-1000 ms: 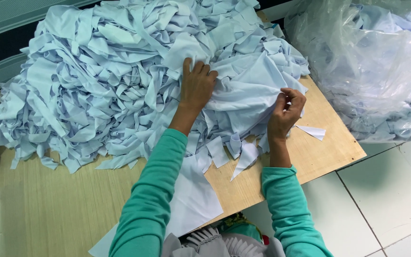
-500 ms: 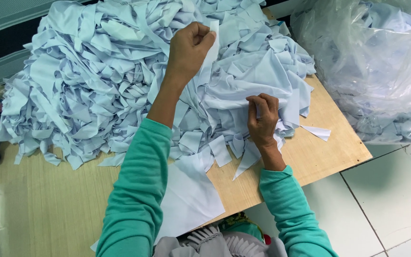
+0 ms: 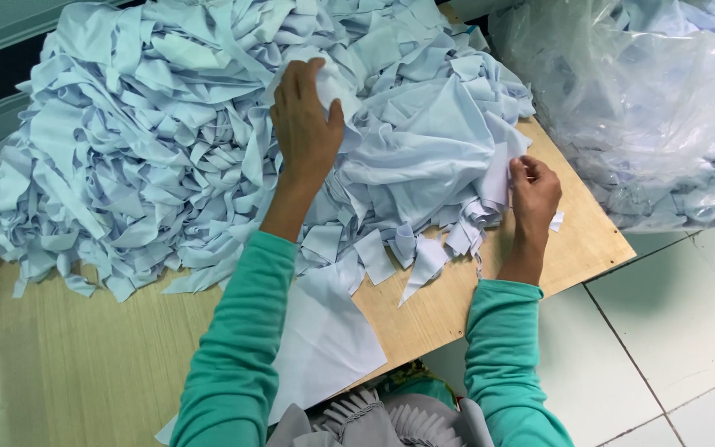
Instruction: The person folds a strip of light blue fabric, rolls it into a cylinder, and places it into a clear plastic bag. They then seal the bag and place it into a cardboard box with other similar items before picking up another piece of fabric.
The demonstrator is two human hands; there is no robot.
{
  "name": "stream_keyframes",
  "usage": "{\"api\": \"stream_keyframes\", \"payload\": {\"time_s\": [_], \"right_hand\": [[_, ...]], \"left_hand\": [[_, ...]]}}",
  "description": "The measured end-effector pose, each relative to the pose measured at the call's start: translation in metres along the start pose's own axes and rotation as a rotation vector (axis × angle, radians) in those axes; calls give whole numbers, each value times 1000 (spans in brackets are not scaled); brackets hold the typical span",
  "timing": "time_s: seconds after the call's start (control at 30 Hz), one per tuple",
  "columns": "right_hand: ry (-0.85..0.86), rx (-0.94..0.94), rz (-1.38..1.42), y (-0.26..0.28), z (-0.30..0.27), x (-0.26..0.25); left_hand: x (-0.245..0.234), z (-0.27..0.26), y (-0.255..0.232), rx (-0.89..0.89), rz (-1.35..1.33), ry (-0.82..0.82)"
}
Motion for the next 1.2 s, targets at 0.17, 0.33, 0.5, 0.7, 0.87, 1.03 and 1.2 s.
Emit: {"api": "stream_keyframes", "payload": {"time_s": [0.17,0.33,0.5,0.7,0.87,1.03,1.2], "right_hand": [[165,77,143,3,-9,22],[-23,-56,156,-7,3,7],[-116,114,771,-58,34,10],[211,231,1326,82,-44,-21],[456,249,1343,83,-49,-7],[624,152,1111,94,-84,46],[1065,-400,539,145,-183,92]], "left_hand": [[48,-53,-62,365,44,221],[120,-88,-49,583,125,104],[90,-57,8,431,551,-114],[68,-50,-6,361,572,-139],[26,-70,-46,340,94,-24],[5,-126,-66,-55,-763,154],[22,-192,-17,-1122,-1715,315]]}}
Point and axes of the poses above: each hand's wrist, its own z-axis towards the middle knuckle, its own x-axis out of the palm, y = z × x, the point moved 4 cm from there along z, towards the middle knuckle, and after that the axes turned 9 degrees about x, right-handed, at the moved point
